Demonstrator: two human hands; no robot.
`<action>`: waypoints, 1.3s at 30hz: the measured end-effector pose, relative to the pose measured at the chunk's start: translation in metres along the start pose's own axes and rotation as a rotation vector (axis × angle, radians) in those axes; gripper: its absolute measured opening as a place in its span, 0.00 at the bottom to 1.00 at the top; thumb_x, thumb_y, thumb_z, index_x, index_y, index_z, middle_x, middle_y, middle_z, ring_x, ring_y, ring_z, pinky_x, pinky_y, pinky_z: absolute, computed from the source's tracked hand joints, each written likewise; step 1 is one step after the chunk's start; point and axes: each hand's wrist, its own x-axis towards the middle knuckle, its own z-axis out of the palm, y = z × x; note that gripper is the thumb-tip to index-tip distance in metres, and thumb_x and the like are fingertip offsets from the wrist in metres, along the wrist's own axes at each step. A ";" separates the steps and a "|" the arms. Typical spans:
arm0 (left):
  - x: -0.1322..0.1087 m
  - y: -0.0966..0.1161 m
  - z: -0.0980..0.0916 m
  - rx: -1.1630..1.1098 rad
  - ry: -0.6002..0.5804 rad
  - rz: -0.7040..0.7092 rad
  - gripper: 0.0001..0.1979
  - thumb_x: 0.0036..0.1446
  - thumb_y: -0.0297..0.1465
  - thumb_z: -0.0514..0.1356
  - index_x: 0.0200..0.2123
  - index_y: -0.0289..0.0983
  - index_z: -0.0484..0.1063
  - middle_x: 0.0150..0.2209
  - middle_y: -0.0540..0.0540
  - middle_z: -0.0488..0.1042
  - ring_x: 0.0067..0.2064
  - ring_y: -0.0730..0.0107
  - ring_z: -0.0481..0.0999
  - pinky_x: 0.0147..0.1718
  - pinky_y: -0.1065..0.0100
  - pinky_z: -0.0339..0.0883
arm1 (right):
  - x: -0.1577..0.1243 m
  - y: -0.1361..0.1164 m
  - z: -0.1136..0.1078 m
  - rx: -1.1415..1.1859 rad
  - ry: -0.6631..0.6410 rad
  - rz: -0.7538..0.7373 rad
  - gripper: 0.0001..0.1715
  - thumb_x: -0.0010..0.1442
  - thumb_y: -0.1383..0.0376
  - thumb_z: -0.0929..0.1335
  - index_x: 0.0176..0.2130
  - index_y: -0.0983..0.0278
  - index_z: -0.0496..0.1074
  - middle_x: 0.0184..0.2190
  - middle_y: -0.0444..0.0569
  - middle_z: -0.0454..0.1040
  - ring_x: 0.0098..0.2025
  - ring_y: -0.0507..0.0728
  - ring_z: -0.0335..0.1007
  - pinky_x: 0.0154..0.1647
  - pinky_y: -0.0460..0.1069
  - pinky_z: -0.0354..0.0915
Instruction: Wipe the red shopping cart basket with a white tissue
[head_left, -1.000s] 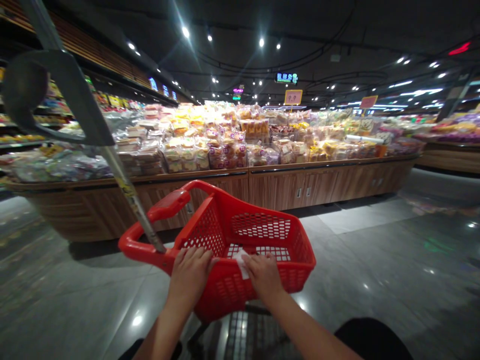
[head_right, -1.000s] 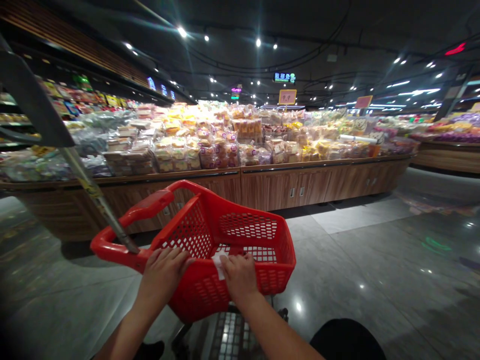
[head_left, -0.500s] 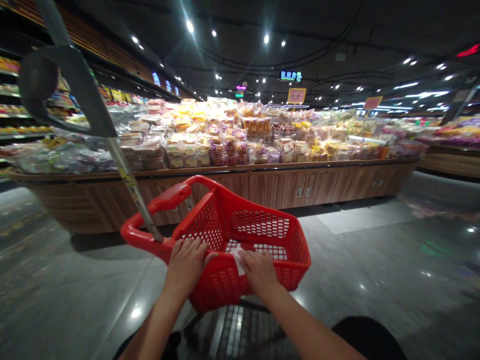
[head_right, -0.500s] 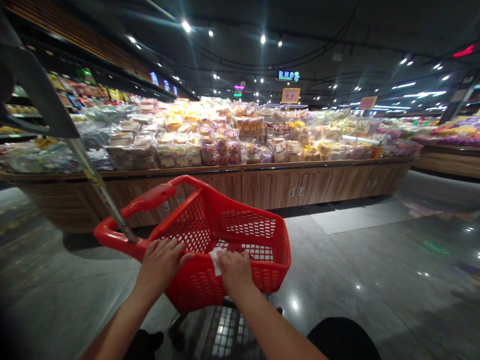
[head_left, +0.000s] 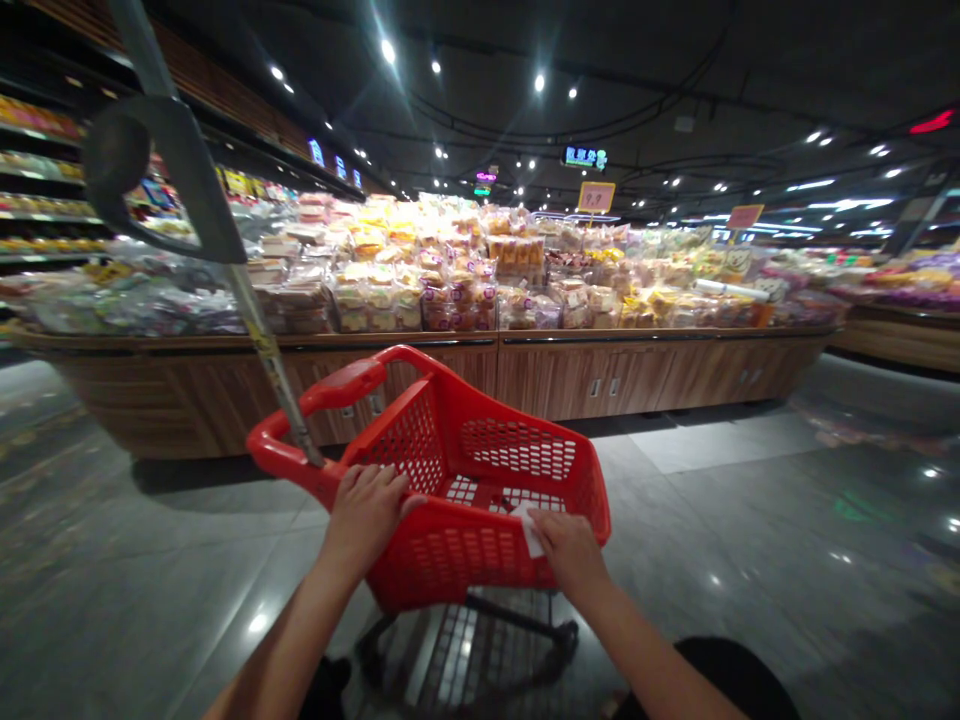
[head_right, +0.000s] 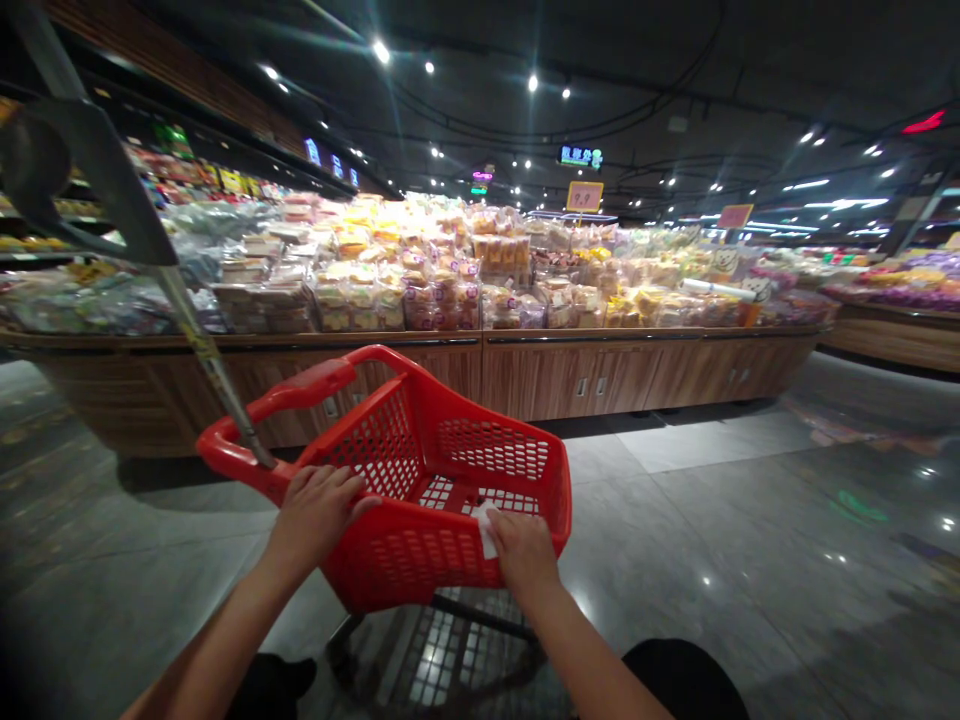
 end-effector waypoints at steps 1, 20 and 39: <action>0.000 -0.001 0.000 0.001 -0.003 0.002 0.12 0.57 0.40 0.54 0.31 0.39 0.72 0.34 0.45 0.74 0.40 0.57 0.70 0.46 0.55 0.55 | 0.008 -0.013 0.002 0.011 -0.012 -0.022 0.17 0.66 0.63 0.58 0.50 0.57 0.70 0.44 0.46 0.76 0.44 0.55 0.72 0.44 0.50 0.59; 0.003 0.006 0.008 -0.211 -0.008 0.054 0.12 0.57 0.41 0.53 0.37 0.42 0.73 0.41 0.46 0.75 0.47 0.60 0.69 0.56 0.52 0.48 | -0.030 0.020 0.014 0.086 0.119 0.001 0.17 0.67 0.64 0.56 0.48 0.55 0.70 0.43 0.46 0.77 0.44 0.56 0.72 0.59 0.62 0.40; -0.005 0.072 0.056 -0.355 0.034 -0.038 0.19 0.63 0.36 0.46 0.26 0.40 0.71 0.30 0.47 0.75 0.38 0.65 0.70 0.47 0.58 0.55 | -0.038 0.040 -0.007 -0.037 0.030 -0.320 0.18 0.64 0.62 0.62 0.53 0.49 0.65 0.51 0.45 0.72 0.54 0.58 0.64 0.60 0.67 0.21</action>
